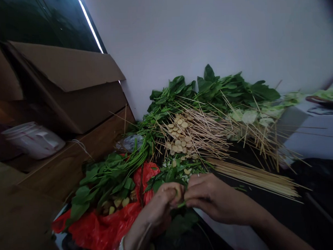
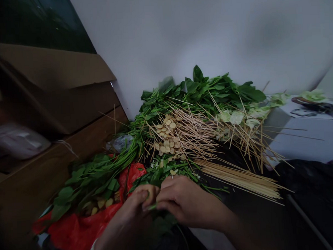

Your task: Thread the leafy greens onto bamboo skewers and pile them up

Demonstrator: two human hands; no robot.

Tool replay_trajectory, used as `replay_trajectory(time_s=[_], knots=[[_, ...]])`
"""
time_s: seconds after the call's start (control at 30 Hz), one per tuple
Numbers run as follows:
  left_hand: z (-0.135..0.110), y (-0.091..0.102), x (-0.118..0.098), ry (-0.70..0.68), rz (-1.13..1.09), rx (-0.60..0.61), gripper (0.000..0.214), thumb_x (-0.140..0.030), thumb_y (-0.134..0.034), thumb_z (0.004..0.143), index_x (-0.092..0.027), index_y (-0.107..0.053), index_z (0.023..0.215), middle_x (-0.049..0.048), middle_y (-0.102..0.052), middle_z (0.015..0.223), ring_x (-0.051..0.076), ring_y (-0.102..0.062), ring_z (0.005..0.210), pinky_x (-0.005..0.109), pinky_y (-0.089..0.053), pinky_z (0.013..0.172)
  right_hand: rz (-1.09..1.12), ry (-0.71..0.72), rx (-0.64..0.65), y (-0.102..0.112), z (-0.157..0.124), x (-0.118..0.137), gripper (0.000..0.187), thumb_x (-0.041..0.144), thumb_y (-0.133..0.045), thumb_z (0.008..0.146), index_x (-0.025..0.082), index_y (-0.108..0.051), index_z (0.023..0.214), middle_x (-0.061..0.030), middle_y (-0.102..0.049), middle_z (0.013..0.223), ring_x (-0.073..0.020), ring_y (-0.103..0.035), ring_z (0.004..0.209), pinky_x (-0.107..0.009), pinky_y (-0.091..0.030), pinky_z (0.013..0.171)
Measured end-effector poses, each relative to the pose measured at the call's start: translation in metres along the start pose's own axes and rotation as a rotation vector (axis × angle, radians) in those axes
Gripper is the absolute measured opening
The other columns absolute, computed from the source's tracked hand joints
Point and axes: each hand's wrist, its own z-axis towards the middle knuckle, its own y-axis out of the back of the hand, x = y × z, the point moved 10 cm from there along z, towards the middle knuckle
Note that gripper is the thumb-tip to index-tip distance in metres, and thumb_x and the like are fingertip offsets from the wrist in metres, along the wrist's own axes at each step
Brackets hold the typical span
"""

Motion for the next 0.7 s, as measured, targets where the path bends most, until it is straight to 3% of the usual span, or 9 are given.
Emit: replay_trajectory(time_s=[0.07, 0.13, 0.2, 0.27, 0.33, 0.4, 0.5, 0.6, 0.7], knots=[[0.001, 0.012, -0.001, -0.021, -0.212, -0.109, 0.042, -0.045, -0.051, 0.084, -0.02, -0.035, 0.054, -0.0052, -0.03, 0.054, 0.01, -0.026, 0.05, 0.024, -0.024, 0.048, -0.069, 0.008, -0.047, 0.002, 0.001, 0.0, 0.026, 0.02, -0.047, 0.098, 0.018, -0.068, 0.082, -0.0032, -0.065, 0.083, -0.0144, -0.057, 0.082, -0.028, -0.041, 0.078], [0.0, 0.028, -0.008, -0.045, -0.241, -0.2, 0.04, -0.042, -0.05, 0.087, -0.019, -0.041, 0.055, -0.0056, -0.03, 0.054, 0.009, -0.024, 0.048, 0.023, -0.024, 0.047, -0.173, -0.023, -0.125, 0.009, 0.001, -0.01, 0.026, 0.021, -0.046, 0.098, 0.018, -0.069, 0.085, -0.0044, -0.065, 0.083, -0.0162, -0.055, 0.082, -0.029, -0.041, 0.078], [-0.004, 0.043, -0.015, -0.036, -0.056, -0.247, 0.036, -0.04, -0.05, 0.091, -0.017, -0.057, 0.065, -0.0044, -0.038, 0.056, 0.01, -0.032, 0.051, 0.023, -0.028, 0.05, -0.292, -0.087, -0.223, 0.022, -0.001, -0.028, 0.026, 0.021, -0.043, 0.099, 0.016, -0.069, 0.094, -0.0062, -0.064, 0.083, -0.0183, -0.054, 0.083, -0.031, -0.042, 0.077], [-0.009, 0.048, -0.016, 0.013, 0.246, -0.206, 0.03, -0.038, -0.05, 0.094, -0.018, -0.072, 0.088, -0.0011, -0.052, 0.063, 0.012, -0.047, 0.062, 0.023, -0.036, 0.059, -0.394, -0.148, -0.289, 0.031, -0.002, -0.049, 0.028, 0.019, -0.041, 0.099, 0.014, -0.066, 0.11, -0.0094, -0.065, 0.093, -0.0209, -0.055, 0.089, -0.035, -0.043, 0.082], [-0.014, 0.043, -0.009, 0.05, 0.526, -0.122, 0.028, -0.038, -0.053, 0.093, -0.022, -0.074, 0.104, 0.0022, -0.063, 0.076, 0.016, -0.056, 0.076, 0.026, -0.041, 0.071, -0.464, -0.208, -0.285, 0.032, -0.003, -0.073, 0.03, 0.016, -0.04, 0.098, 0.013, -0.062, 0.119, -0.0115, -0.065, 0.101, -0.0225, -0.057, 0.094, -0.037, -0.044, 0.086], [-0.017, 0.034, 0.001, 0.05, 0.722, -0.044, 0.027, -0.039, -0.062, 0.088, -0.027, -0.074, 0.109, 0.0037, -0.071, 0.089, 0.02, -0.061, 0.088, 0.03, -0.044, 0.081, -0.558, -0.283, -0.242, 0.028, -0.004, -0.095, 0.032, 0.013, -0.041, 0.097, 0.013, -0.06, 0.123, -0.0126, -0.066, 0.105, -0.0246, -0.057, 0.099, -0.039, -0.044, 0.088], [-0.016, 0.034, 0.003, 0.02, 0.834, -0.042, 0.033, -0.04, -0.069, 0.082, -0.028, -0.072, 0.112, 0.005, -0.073, 0.107, 0.022, -0.064, 0.1, 0.031, -0.046, 0.089, -0.685, -0.356, -0.186, 0.022, -0.006, -0.114, 0.037, 0.014, -0.047, 0.094, 0.015, -0.057, 0.13, -0.0128, -0.066, 0.112, -0.0289, -0.056, 0.106, -0.044, -0.043, 0.09], [-0.01, 0.074, -0.023, -0.023, 0.884, -0.242, 0.028, -0.039, -0.059, 0.089, -0.023, -0.074, 0.106, 0.0057, -0.075, 0.102, 0.02, -0.068, 0.093, 0.029, -0.049, 0.084, -0.707, -0.357, -0.163, 0.021, -0.007, -0.114, 0.034, 0.017, -0.049, 0.094, 0.017, -0.059, 0.126, -0.0122, -0.065, 0.115, -0.0292, -0.055, 0.109, -0.044, -0.042, 0.091], [-0.013, 0.148, -0.065, -0.022, 1.072, -0.591, 0.029, -0.036, -0.055, 0.089, -0.018, -0.076, 0.1, 0.0069, -0.076, 0.1, 0.022, -0.069, 0.093, 0.029, -0.05, 0.085, -0.688, -0.329, -0.15, 0.021, -0.008, -0.109, 0.029, 0.018, -0.049, 0.094, 0.019, -0.064, 0.119, -0.0113, -0.066, 0.111, -0.0264, -0.057, 0.105, -0.041, -0.042, 0.089]])
